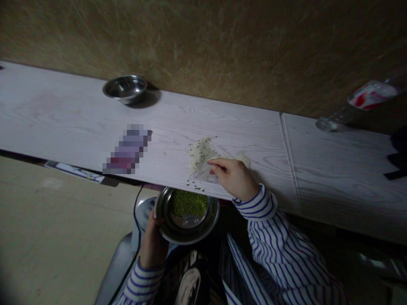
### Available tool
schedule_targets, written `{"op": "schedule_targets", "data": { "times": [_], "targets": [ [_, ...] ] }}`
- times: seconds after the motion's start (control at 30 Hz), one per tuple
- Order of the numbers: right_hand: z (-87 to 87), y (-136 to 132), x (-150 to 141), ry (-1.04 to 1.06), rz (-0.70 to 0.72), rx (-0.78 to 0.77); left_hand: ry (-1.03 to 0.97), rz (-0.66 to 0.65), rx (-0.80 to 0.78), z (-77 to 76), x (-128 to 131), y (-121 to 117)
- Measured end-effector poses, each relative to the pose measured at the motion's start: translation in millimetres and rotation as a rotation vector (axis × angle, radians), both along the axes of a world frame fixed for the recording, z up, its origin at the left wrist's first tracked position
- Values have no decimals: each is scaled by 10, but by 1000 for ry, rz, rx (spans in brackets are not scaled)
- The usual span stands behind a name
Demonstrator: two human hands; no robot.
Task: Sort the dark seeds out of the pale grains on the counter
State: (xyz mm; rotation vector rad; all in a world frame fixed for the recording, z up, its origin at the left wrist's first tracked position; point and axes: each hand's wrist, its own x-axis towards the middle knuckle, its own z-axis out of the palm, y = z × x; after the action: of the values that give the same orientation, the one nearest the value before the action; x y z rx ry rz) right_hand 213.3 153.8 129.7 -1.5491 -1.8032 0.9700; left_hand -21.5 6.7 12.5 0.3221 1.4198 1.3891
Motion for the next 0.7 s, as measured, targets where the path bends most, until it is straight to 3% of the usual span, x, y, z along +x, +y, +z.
{"op": "schedule_targets", "data": {
  "times": [0.23, 0.5, 0.7],
  "targets": [
    [-90, -20, 27, 70, 28, -2, -11, 17, 3, 21, 28, 4],
    [-135, 26, -25, 103, -14, 5, 45, -40, 20, -64, -46, -21],
    [-127, -46, -116, 113, 38, 29, -16, 5, 9, 6, -2, 9]
  ]
}}
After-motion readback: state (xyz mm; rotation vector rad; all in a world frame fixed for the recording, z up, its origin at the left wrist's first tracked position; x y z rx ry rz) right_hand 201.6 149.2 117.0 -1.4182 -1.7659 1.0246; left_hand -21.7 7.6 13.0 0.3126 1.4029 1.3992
